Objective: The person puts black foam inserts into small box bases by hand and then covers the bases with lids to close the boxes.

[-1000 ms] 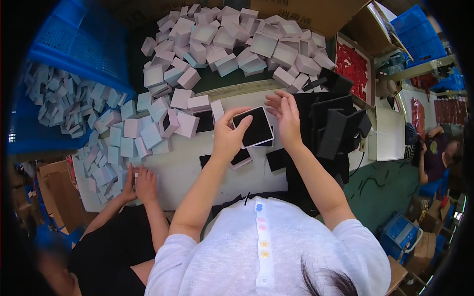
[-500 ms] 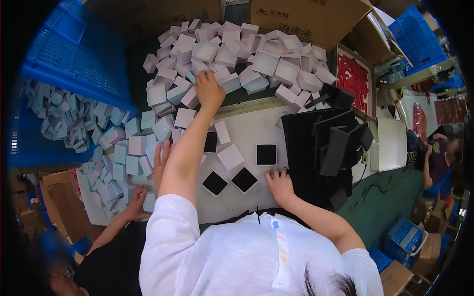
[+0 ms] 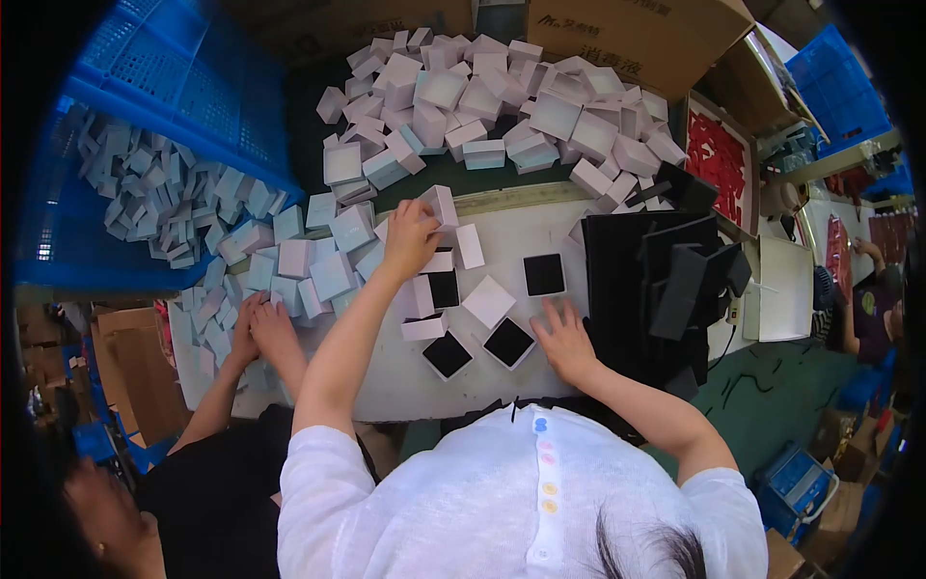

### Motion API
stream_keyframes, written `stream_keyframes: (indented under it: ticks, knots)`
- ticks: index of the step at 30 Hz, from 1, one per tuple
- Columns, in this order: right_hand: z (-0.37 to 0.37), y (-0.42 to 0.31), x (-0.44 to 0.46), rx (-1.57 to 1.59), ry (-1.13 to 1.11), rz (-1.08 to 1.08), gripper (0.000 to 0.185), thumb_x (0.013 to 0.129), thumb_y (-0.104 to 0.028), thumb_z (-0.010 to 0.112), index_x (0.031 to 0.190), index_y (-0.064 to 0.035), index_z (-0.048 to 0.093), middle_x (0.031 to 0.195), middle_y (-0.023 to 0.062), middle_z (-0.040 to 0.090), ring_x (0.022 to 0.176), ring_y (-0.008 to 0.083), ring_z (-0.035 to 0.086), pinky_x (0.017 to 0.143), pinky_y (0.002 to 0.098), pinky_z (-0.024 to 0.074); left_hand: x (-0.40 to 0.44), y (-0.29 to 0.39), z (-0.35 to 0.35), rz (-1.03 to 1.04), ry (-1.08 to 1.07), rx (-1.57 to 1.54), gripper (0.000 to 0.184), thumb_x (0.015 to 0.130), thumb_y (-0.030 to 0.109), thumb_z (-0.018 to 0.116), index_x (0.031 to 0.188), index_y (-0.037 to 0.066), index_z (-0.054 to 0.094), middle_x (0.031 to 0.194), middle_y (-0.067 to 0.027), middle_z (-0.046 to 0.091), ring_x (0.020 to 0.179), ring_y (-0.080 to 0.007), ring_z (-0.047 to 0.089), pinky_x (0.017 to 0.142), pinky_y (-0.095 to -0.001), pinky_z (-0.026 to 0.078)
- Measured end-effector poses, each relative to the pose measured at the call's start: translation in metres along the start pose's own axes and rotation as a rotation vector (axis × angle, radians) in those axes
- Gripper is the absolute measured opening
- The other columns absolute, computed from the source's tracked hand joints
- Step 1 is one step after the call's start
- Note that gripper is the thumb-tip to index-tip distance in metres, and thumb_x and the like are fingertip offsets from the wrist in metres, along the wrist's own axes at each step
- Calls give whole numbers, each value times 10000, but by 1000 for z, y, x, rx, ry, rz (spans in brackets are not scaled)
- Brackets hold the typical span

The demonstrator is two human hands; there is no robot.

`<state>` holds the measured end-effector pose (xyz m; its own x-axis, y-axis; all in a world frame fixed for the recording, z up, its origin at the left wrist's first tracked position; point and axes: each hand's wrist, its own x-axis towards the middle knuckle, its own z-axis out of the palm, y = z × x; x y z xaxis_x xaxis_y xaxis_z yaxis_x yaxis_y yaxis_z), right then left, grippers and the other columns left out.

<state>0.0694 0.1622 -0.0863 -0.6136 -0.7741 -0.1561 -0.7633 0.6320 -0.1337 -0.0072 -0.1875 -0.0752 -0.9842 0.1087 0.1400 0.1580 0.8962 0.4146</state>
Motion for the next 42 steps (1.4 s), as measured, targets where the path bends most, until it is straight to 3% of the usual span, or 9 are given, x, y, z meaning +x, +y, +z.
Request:
stream_keyframes:
  ticks: [3,9,13,15,18,25,33,38,42]
  knots:
    - [-3,-5,-17,-35,-214,158,547,813,-90,593,1340,-148,460,1447,281,309,1220,548,403,1036,545,370,-2,7,-6,-20,258,-134,150,705,122,734,819,43,676,1221,-149,501,1186,-348,464,986,-464,390]
    - [8,8,-20,-147,-177,59,471,819,-99,579,1274,-117,455,1308,251,443,1140,473,492,882,438,506,4,20,4,-240,65,-276,375,647,176,804,970,40,672,1291,-181,454,1197,-379,456,978,-416,431]
    - [-46,2,3,325,0,56,418,785,17,554,1197,-32,500,1181,233,545,993,368,606,773,409,547,-3,63,1,-212,124,-178,710,599,225,822,1217,-17,568,1273,-178,457,1168,-341,473,996,-414,422]
    - [-82,4,18,698,406,99,401,736,111,599,1115,-20,581,1114,156,636,954,353,659,851,408,534,-14,95,-14,-130,-37,-363,779,594,192,807,1297,13,524,1245,-162,478,1162,-340,483,1007,-400,418]
    - [-125,10,29,564,834,-166,355,703,133,656,1017,-33,660,1033,103,707,1040,320,664,958,454,496,-32,130,-20,-17,-167,-606,840,572,143,818,1342,43,498,1193,-125,503,1118,-292,517,958,-355,441]
    - [-130,4,26,743,662,-528,383,702,87,657,1071,-17,649,1087,110,686,1076,298,646,994,465,485,-30,157,-42,68,-178,-980,815,596,108,815,1344,79,493,1251,-99,508,1157,-243,521,930,-319,431]
    - [-145,11,9,674,504,-427,491,670,41,566,1134,-80,675,1400,156,475,1377,411,340,1122,571,256,-28,170,-56,88,-314,-1085,941,582,135,827,1434,91,429,1288,-83,492,1163,-217,498,918,-313,428]
    - [-136,11,5,600,493,-196,554,850,-276,561,1374,-124,466,1550,178,243,1447,441,111,1158,552,133,-25,184,-48,187,-179,-1376,1093,623,124,801,1533,88,197,1389,-126,424,1259,-241,444,1089,-362,313]
    - [-125,2,12,1029,577,-357,522,847,-268,615,1300,-76,442,1516,240,262,1419,452,196,1147,532,181,-31,195,-39,-525,-329,-1553,940,657,34,779,1475,126,327,1284,-136,516,1148,-226,533,988,-344,420]
